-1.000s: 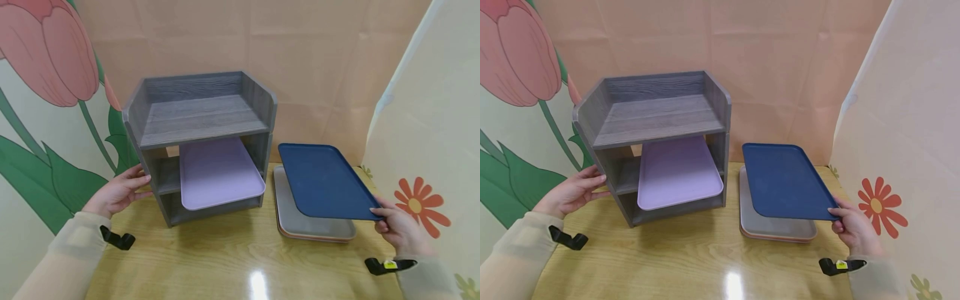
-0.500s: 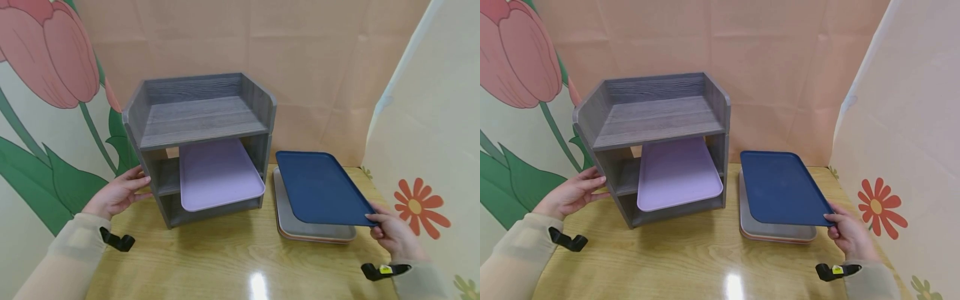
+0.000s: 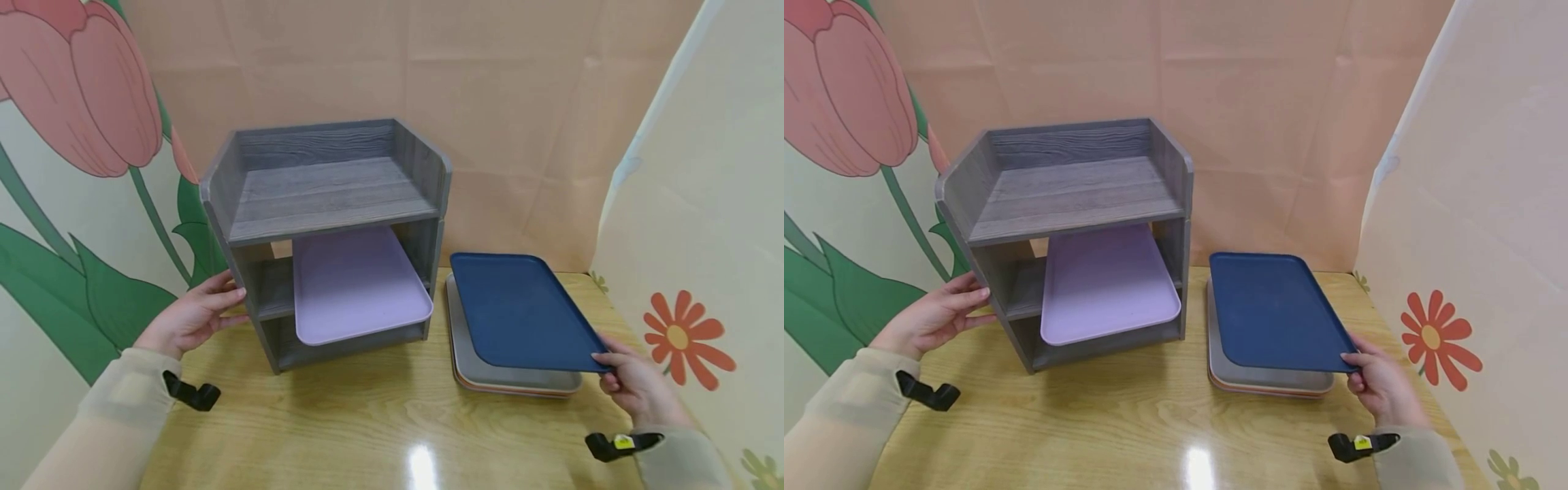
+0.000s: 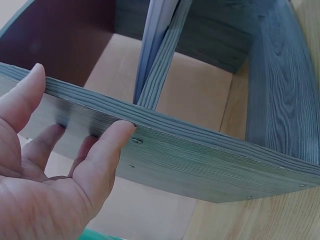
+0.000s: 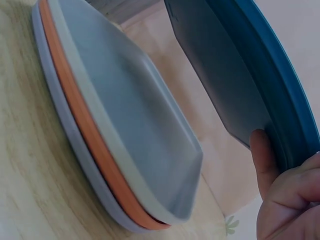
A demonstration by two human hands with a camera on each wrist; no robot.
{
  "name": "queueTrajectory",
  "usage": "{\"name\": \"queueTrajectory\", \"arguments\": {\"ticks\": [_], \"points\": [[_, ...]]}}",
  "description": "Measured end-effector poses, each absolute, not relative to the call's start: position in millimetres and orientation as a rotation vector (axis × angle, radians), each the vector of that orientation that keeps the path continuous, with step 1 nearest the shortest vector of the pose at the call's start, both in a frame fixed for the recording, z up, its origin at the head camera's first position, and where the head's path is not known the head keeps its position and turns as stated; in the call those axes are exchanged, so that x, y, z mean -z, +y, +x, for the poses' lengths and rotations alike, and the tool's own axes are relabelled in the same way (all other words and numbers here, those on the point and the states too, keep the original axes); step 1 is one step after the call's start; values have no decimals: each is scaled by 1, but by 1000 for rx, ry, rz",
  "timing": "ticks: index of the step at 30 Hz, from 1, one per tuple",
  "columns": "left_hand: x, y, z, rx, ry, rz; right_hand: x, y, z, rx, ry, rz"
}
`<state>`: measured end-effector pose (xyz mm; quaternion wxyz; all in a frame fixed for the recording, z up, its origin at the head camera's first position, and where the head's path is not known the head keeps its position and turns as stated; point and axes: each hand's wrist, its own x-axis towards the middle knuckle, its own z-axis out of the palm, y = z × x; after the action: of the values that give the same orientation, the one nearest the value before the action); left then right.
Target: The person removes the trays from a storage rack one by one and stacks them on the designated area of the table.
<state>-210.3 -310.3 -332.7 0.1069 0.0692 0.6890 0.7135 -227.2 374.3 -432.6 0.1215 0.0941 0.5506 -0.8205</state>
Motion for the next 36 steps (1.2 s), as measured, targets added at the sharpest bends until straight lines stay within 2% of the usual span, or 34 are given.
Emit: {"name": "queueTrajectory", "arguments": {"ticks": [36], "points": [[332,-310,-211,-2107,2016,193,447,354,-234,2198,1744,538]]}}
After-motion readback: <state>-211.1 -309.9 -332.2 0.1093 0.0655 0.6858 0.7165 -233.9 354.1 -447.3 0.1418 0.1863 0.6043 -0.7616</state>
